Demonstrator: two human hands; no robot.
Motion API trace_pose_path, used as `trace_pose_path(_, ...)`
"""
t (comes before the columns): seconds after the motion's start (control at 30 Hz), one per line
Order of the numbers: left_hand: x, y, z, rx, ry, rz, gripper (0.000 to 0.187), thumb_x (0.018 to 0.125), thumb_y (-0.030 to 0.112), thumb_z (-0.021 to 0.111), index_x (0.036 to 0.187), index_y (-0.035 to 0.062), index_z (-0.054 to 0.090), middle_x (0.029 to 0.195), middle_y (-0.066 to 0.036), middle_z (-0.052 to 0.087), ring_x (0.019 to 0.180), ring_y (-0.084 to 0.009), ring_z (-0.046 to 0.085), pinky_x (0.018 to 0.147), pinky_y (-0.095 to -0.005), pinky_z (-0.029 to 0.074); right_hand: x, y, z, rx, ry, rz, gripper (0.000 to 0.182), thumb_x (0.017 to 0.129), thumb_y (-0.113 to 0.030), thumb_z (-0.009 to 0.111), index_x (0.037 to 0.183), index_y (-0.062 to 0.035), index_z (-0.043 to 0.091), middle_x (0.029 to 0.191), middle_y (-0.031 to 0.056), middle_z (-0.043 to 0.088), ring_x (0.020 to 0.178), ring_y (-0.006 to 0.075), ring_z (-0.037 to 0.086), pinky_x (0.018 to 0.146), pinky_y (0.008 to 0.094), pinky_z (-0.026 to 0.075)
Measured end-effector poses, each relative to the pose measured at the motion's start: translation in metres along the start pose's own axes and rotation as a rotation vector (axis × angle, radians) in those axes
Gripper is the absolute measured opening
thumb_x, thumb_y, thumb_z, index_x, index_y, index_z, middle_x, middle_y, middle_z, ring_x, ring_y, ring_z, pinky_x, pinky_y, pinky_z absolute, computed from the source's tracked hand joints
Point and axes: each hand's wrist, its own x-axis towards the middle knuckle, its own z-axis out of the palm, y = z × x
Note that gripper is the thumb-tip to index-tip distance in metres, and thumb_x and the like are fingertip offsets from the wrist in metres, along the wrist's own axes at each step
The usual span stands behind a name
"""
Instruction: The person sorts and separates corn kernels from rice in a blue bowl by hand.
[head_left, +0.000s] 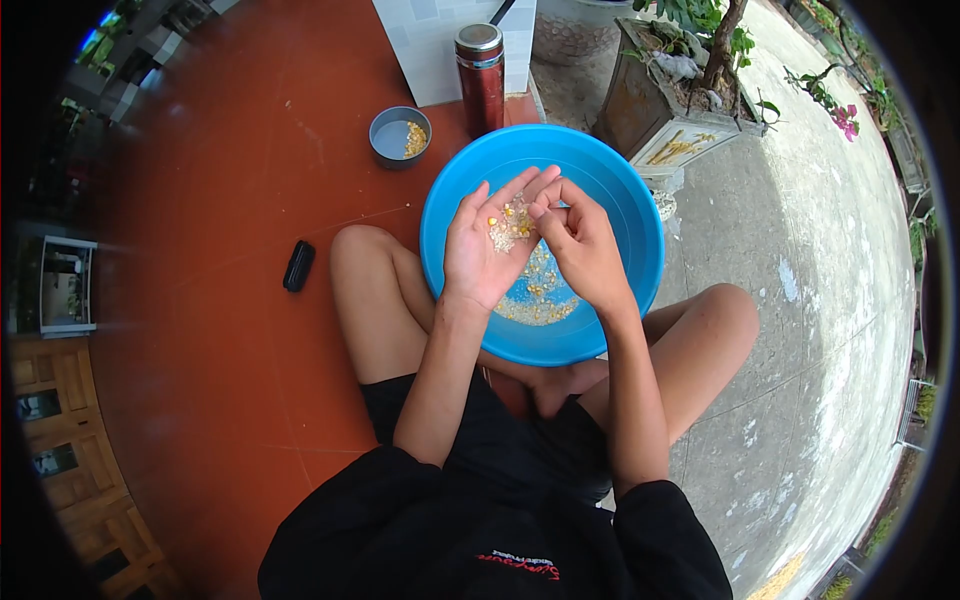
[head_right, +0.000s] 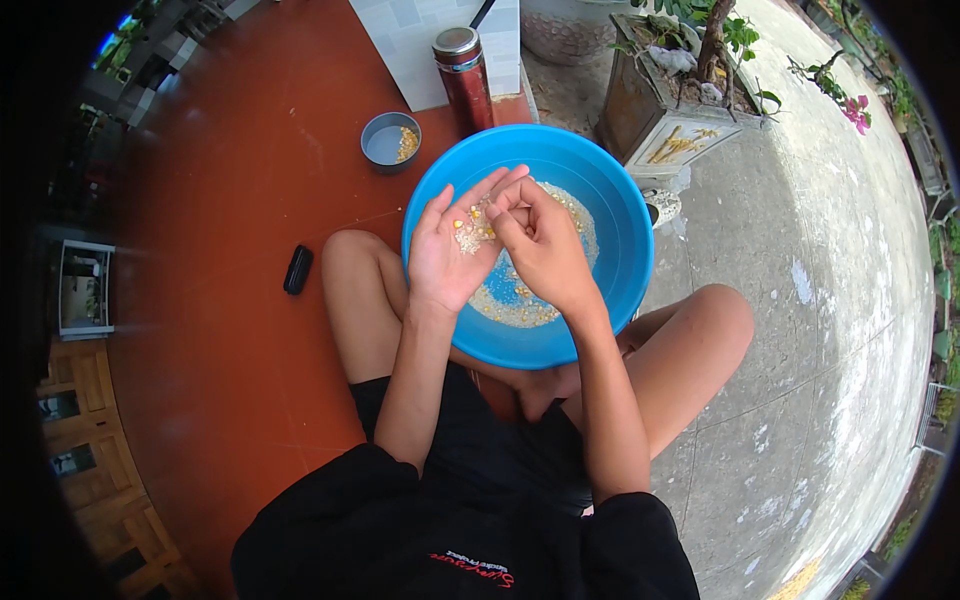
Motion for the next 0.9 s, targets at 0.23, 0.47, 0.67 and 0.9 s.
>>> trace_pose_path(0.23,0.0,0.0,-0.001,-0.053,-0.003,0.002,0.072,0.115,0.036,0.037,0.165,-0.0138,0.023,0.171,-0.03,0.034,0.161,-0.0401,0.032,0.134,-0.0502,0.026,0.001,-0.013,-0.024,0.474,-0.13,0.289,0.024,0.107,-0.019,0.056,0.092,-0.0028,0.066,0.064,-0.0076,0.037,0.053,0.0043,0.028,0.049,0.0275,0.022)
trace_pose_path(0.47,-0.001,-0.002,0.0,0.03,-0.01,0.001,0.073,0.115,0.036,0.036,0.166,-0.0136,0.02,0.172,-0.033,0.029,0.163,-0.0411,0.028,0.135,-0.0512,0.025,-0.009,-0.013,0.003,-0.421,-0.059,-0.03,0.03,0.093,-0.009,0.08,0.122,-0.011,0.084,0.058,0.0045,0.036,0.053,0.0094,0.035,0.052,0.0331,0.033)
trace_pose_path(0.67,0.001,-0.005,-0.002,0.13,0.001,0.024,0.074,0.115,0.038,0.037,0.166,-0.0133,0.021,0.173,-0.033,0.029,0.164,-0.0411,0.027,0.135,-0.0509,0.025,-0.012,-0.005,0.015,-0.462,-0.009,-0.211,0.02,0.091,-0.007,0.08,0.111,-0.0069,0.084,0.056,0.0058,0.041,0.05,0.0117,0.042,0.051,0.0353,0.036)
trace_pose_path(0.9,-0.001,-0.006,0.002,0.037,0.042,0.024,0.072,0.114,0.037,0.037,0.164,-0.0126,0.027,0.172,-0.029,0.035,0.162,-0.0396,0.032,0.135,-0.0499,0.024,0.001,0.002,0.002,0.583,-0.037,0.163,0.013,0.101,-0.011,0.057,0.09,-0.0045,0.061,0.066,0.0002,0.048,0.05,0.0081,0.036,0.046,0.0284,0.029)
